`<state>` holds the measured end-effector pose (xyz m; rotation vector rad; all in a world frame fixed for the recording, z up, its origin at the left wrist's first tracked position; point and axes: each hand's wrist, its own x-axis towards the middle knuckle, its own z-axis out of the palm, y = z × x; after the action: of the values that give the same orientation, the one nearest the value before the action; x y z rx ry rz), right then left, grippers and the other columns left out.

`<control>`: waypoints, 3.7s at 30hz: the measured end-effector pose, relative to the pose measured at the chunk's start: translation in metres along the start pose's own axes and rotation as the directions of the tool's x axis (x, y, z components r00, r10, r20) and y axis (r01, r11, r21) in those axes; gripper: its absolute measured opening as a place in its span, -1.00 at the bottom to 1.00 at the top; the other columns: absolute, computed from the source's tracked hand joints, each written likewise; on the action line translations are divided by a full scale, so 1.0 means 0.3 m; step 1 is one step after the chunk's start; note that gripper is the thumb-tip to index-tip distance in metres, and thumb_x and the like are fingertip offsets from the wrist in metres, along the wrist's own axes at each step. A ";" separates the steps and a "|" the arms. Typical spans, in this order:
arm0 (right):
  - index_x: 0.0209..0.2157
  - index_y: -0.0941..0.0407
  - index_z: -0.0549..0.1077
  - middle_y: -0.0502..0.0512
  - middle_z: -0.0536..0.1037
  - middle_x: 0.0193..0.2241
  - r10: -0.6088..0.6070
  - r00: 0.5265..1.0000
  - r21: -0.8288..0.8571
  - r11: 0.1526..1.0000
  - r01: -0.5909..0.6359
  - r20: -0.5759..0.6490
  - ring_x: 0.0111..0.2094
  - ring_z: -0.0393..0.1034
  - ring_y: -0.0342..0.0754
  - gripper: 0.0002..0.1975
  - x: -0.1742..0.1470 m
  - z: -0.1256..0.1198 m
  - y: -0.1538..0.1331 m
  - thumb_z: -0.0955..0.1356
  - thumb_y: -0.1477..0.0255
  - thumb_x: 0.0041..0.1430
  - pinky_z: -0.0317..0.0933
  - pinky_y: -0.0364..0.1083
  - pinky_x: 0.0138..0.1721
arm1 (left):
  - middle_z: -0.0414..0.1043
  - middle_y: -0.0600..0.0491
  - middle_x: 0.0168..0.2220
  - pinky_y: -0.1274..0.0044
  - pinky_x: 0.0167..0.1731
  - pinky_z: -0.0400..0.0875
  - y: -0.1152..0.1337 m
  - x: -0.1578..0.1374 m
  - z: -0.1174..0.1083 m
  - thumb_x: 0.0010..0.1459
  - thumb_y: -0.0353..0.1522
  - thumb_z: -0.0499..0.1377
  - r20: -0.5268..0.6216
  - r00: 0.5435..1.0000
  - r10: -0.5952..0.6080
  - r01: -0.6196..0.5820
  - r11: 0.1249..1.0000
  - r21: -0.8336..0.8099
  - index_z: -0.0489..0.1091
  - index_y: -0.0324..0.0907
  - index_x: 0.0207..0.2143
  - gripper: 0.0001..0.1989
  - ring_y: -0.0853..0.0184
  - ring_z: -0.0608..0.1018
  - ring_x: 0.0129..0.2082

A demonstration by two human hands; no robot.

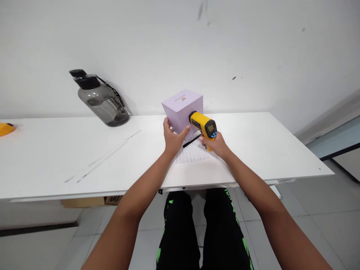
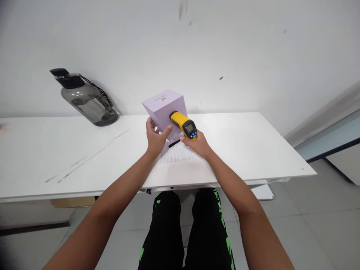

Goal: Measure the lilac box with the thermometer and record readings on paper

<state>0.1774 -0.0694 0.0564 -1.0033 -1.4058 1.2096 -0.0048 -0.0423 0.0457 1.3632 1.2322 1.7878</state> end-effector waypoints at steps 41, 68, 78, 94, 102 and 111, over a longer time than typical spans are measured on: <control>-0.21 0.08 0.36 0.02 0.42 -0.40 -0.053 0.977 0.007 0.999 0.053 0.204 -0.40 0.35 -0.10 -0.67 -0.041 0.019 -0.067 0.47 0.20 0.13 0.24 -0.15 -0.50 | 0.52 0.09 -0.21 0.54 -0.10 0.49 -0.111 0.075 -0.035 -0.06 -0.06 0.42 0.145 0.989 -0.011 0.026 0.994 -0.104 0.42 -0.13 -0.20 -0.52 0.38 0.59 -0.17; -0.18 0.03 0.28 -0.07 0.34 -0.46 0.073 0.977 -0.046 0.997 -0.065 0.203 -0.53 0.28 -0.16 -0.73 -0.006 0.002 -0.019 0.43 0.36 0.15 0.18 -0.19 -0.62 | 0.51 0.05 -0.09 0.45 0.04 0.48 -0.172 0.074 -0.018 -0.07 -0.12 0.46 0.163 0.983 -0.081 0.113 0.974 -0.198 0.43 -0.10 -0.13 -0.50 0.33 0.57 -0.06; -0.12 0.01 0.29 -0.03 0.36 -0.40 0.095 0.966 -0.062 0.995 -0.083 0.239 -0.48 0.26 -0.16 -0.73 -0.023 -0.018 -0.040 0.40 0.31 0.19 0.16 -0.20 -0.59 | 0.49 0.07 -0.09 0.43 0.08 0.46 -0.175 0.077 -0.023 -0.03 -0.16 0.44 0.173 0.980 -0.101 0.134 0.972 -0.191 0.41 -0.07 -0.13 -0.55 0.35 0.56 -0.06; -0.17 0.01 0.29 -0.07 0.36 -0.43 0.051 0.976 -0.037 0.998 -0.044 0.210 -0.51 0.28 -0.16 -0.72 0.002 -0.007 0.008 0.41 0.26 0.16 0.17 -0.19 -0.61 | 0.48 0.08 -0.07 0.52 -0.02 0.46 -0.204 0.085 -0.011 -0.01 -0.13 0.42 0.173 0.980 -0.100 0.137 0.968 -0.212 0.31 -0.03 -0.05 -0.48 0.42 0.56 -0.12; -0.20 0.04 0.32 -0.07 0.37 -0.46 0.018 0.988 -0.065 0.998 -0.008 0.156 -0.50 0.28 -0.15 -0.69 0.000 0.011 0.015 0.45 0.26 0.10 0.18 -0.17 -0.59 | 0.45 0.06 -0.09 0.48 0.02 0.43 -0.185 0.072 -0.003 -0.05 -0.10 0.43 0.150 0.981 -0.121 0.150 0.967 -0.205 0.28 -0.06 -0.07 -0.42 0.38 0.54 -0.08; -0.13 0.03 0.34 -0.06 0.44 -0.37 0.014 0.988 0.016 1.000 -0.017 0.155 -0.52 0.29 -0.19 -0.63 0.017 0.012 0.062 0.48 0.26 0.08 0.27 -0.15 -0.55 | 0.42 0.02 -0.05 0.42 0.04 0.43 -0.203 0.060 0.006 -0.10 0.02 0.45 0.106 0.985 -0.136 0.152 0.974 -0.170 0.29 -0.07 0.00 -0.29 0.29 0.52 -0.02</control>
<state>0.1726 -0.0622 0.0387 -0.9261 -1.5073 1.3321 -0.0143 -0.0014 -0.0018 1.2106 1.0661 1.6707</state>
